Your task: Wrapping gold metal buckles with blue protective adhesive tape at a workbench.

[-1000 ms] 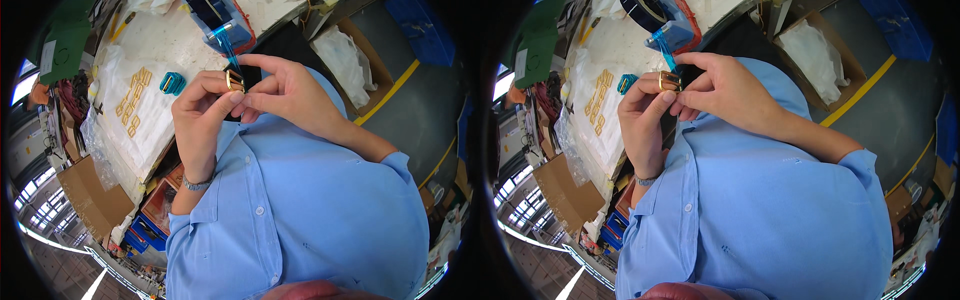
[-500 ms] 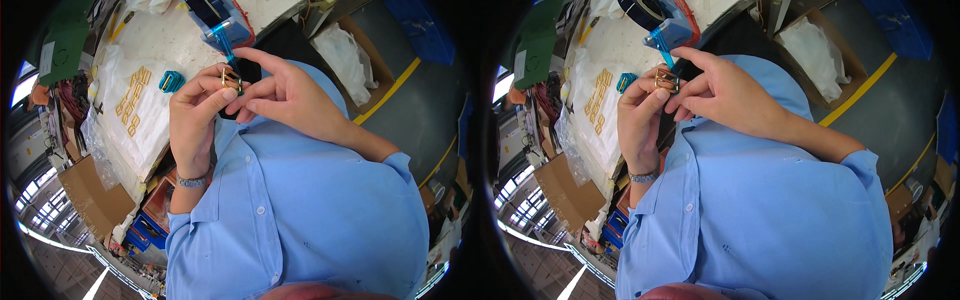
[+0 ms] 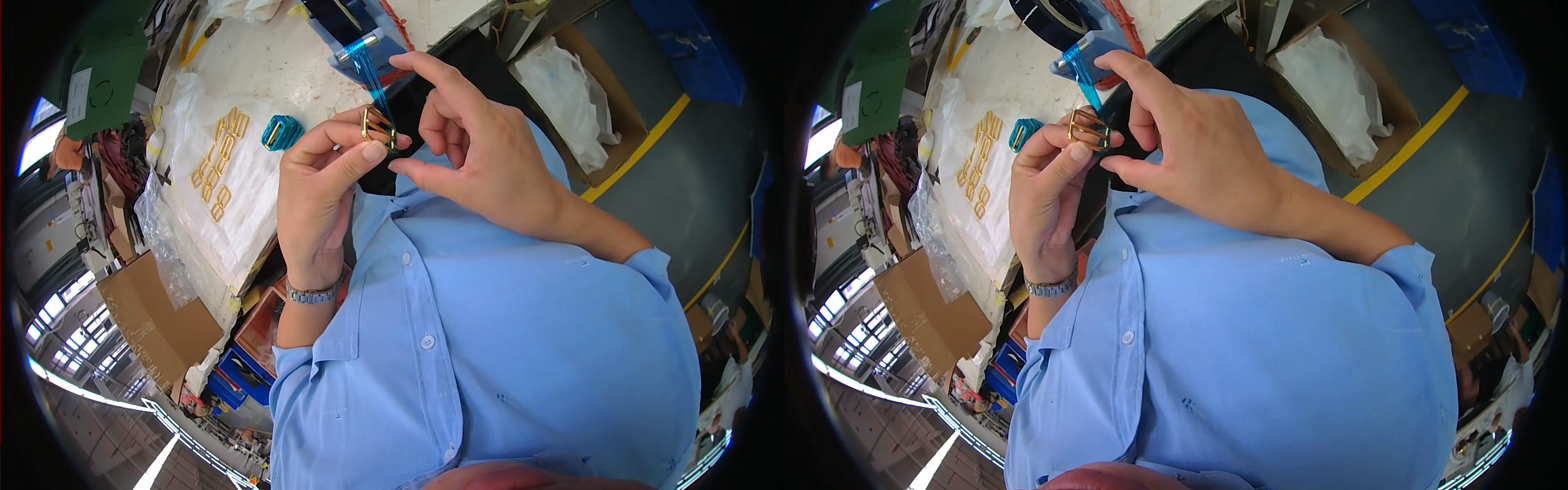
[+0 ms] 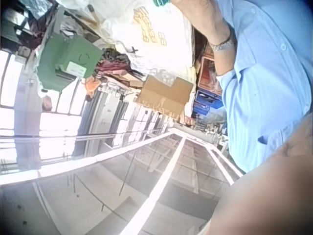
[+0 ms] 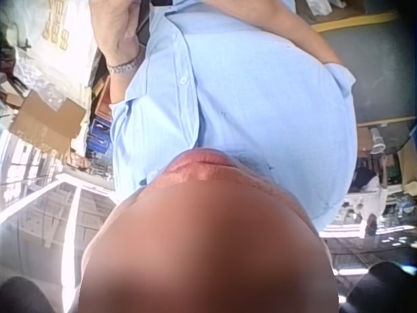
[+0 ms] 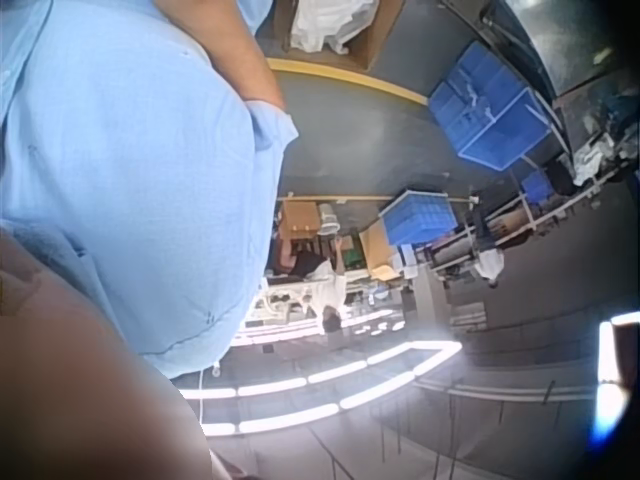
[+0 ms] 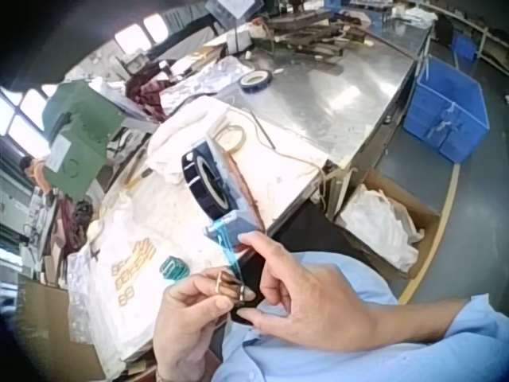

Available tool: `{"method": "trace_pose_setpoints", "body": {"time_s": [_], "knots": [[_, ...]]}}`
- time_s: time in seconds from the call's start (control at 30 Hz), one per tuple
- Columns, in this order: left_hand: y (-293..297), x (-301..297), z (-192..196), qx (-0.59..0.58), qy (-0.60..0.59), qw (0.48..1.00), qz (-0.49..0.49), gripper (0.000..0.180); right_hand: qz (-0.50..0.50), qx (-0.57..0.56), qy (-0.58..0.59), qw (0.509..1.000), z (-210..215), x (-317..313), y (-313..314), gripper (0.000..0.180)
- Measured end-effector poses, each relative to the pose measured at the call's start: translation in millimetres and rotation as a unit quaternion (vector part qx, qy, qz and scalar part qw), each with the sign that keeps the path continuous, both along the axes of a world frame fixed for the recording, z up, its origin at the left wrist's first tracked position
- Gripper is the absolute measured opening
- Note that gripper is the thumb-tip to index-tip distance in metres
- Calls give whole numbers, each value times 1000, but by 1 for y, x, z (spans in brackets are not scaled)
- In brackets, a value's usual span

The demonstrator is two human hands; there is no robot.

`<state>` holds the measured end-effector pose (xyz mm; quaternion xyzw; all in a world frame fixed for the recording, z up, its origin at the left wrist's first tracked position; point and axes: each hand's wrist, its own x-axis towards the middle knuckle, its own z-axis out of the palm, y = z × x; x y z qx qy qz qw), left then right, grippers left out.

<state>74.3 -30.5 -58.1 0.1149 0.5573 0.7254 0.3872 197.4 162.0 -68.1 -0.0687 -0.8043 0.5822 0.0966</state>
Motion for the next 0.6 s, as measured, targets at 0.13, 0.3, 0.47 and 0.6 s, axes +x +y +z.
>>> {"method": "trace_pose_setpoints", "body": {"time_s": [0.13, 0.3, 0.47, 0.6], "knots": [[1, 0, 1, -3, -5, 1000, -3, 10, -31, 24, 39, 998, -15, -11, 0, 80], [-1, -7, 0, -13, -41, 999, -18, 9, 0, -86, 73, 994, -36, -26, 0, 69], [-3, -19, -2, -34, -82, 995, -38, 9, 40, -194, 46, 979, -36, -33, 2, 70], [-2, -36, 0, -69, -133, 985, -81, 11, 58, -235, 34, 970, -33, -33, 1, 66]]}}
